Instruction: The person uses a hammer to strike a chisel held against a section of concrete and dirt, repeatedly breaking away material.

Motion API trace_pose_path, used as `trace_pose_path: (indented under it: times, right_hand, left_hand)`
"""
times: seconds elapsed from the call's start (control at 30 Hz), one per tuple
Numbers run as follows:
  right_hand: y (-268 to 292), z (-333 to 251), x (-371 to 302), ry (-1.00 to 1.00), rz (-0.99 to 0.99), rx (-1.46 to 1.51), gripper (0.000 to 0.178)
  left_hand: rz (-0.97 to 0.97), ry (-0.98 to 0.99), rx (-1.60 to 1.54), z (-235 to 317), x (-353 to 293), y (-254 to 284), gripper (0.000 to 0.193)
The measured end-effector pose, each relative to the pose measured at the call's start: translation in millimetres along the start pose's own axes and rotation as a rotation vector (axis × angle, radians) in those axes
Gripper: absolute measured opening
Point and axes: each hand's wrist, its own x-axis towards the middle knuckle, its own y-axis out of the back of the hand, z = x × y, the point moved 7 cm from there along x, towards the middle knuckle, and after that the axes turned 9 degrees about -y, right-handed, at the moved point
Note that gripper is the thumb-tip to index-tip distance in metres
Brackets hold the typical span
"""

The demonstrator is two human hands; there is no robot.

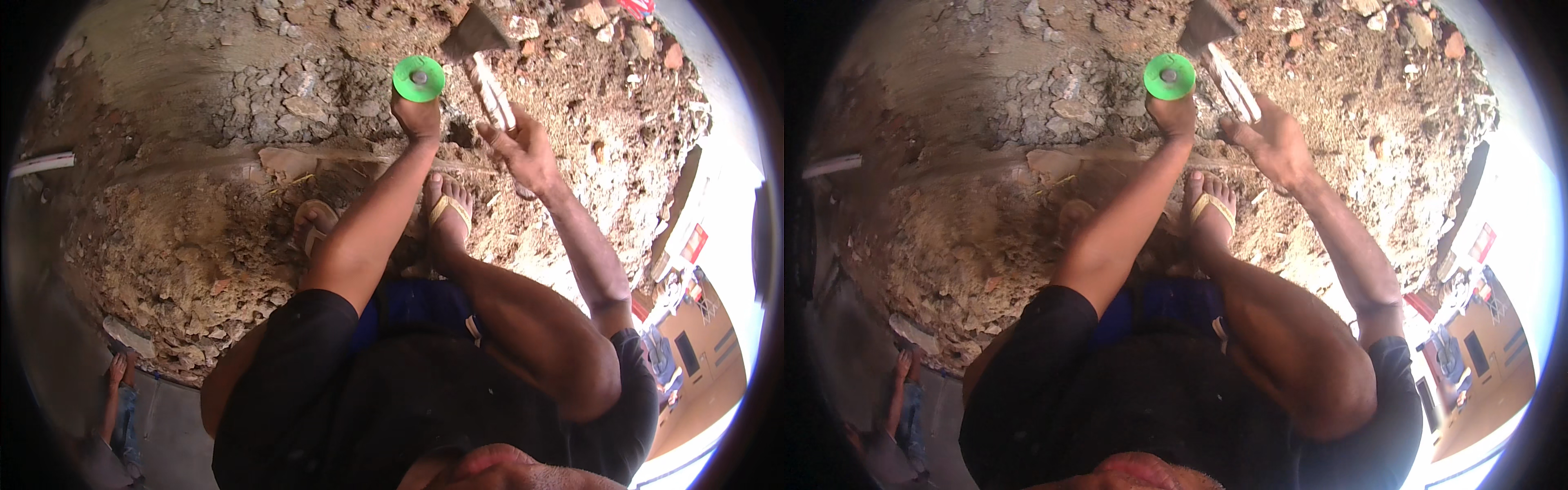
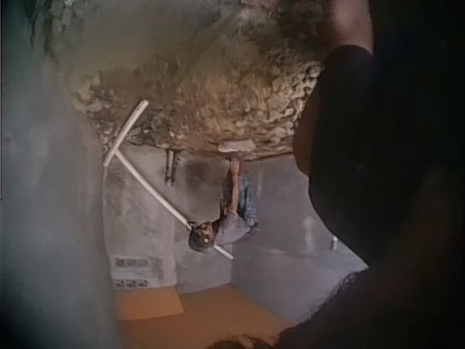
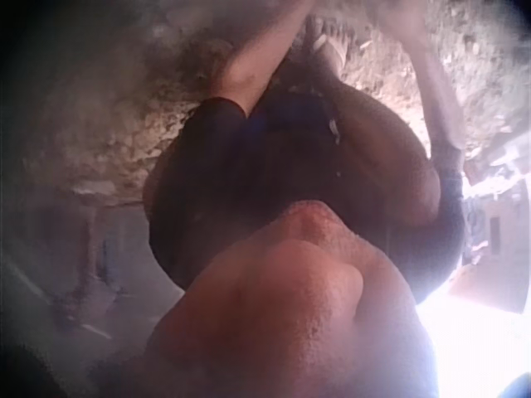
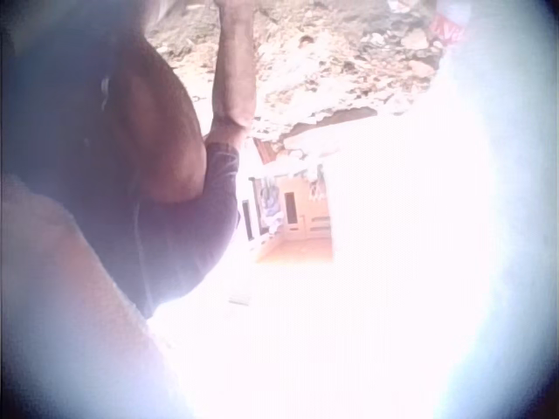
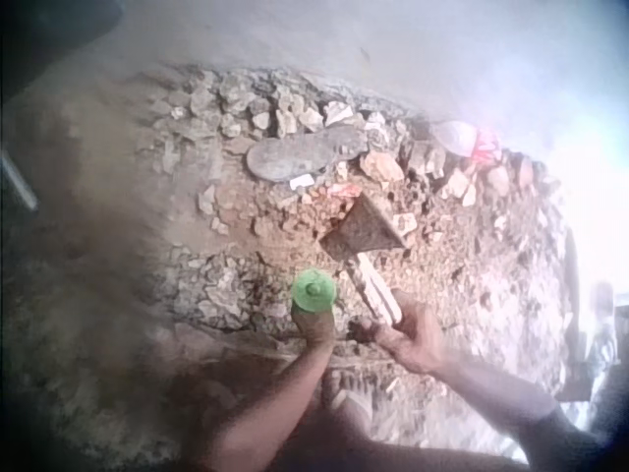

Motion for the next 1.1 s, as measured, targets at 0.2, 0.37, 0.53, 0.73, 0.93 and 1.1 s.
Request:
trace_pose_path:
  times: [0.2,0.37,0.53,0.73,0.93,1.1]
  right_hand:
    - [1.3,-100.5,-13.3,0.701,0.168,-0.073,0.025]
    - [-16.3,-0.7,60.1,0.136,-0.164,-0.730,0.028]
    - [9.5,1.1,59.6,0.004,-0.125,-0.208,0.031]
    - [33.1,28.8,45.6,-0.152,-0.018,-0.009,0.024]
    - [25.2,81.2,39.3,-0.232,-0.049,-0.064,0.032]
    - [5.7,74.7,23.4,-0.135,-0.046,-0.064,0.030]
  left_hand:
    - [-0.108,0.239,-0.046,-2.5,6.0,13.6,0.034]
    - [-0.171,0.266,-0.044,11.3,21.7,6.1,0.039]
    - [-0.370,0.340,0.126,-35.1,40.6,-4.0,0.035]
    - [-0.436,0.289,0.193,-87.5,81.4,-42.7,0.047]
    - [-0.531,0.333,0.183,-71.3,89.3,-49.1,0.040]
    - [-0.371,0.243,0.164,-81.9,88.0,-40.6,0.035]
